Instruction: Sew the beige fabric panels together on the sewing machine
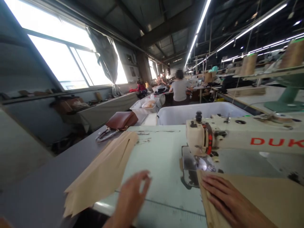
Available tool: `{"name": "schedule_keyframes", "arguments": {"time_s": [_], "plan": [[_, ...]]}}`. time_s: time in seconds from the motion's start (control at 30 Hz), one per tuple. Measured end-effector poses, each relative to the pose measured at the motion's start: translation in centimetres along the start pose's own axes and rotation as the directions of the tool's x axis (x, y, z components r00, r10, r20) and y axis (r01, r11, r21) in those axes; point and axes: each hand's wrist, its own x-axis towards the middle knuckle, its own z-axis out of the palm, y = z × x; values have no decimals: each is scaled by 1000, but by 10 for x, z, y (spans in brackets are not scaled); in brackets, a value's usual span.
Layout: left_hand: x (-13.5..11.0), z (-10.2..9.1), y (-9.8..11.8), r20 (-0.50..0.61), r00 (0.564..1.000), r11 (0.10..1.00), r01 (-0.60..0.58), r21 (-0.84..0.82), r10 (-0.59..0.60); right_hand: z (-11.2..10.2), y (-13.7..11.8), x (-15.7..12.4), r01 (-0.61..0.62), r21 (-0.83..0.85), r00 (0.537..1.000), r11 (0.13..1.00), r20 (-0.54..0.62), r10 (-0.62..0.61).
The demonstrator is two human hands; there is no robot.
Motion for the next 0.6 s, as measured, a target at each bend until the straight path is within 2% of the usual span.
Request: {"name": "schedule_keyframes", "arguments": {"time_s": [0.07, 0.1, 0.17, 0.23, 0.4, 0.6], "plan": [[40, -41, -38, -139, 990, 988, 48, 150, -27, 0, -1, -1, 1, -23, 1000, 1000, 6, -1], [59, -55, -55, -191, 981, 974, 76, 212, -35, -1, -2, -1, -8, -32, 1000, 999, 15, 8], [88, -69, -84, -209, 977, 948, 107, 300, -44, -5, -6, 0, -28, -38, 999, 999, 29, 29], [105, -70, -103, -192, 980, 928, 116, 354, -50, -7, -8, 0, -36, -37, 999, 999, 33, 38], [116, -68, -122, -166, 981, 914, 158, 373, -102, -9, -8, 2, -42, -53, 997, 998, 59, 45], [116, -91, -119, -184, 978, 974, 136, 183, -102, -8, -8, 2, -67, -3, 996, 998, 65, 67]]}}
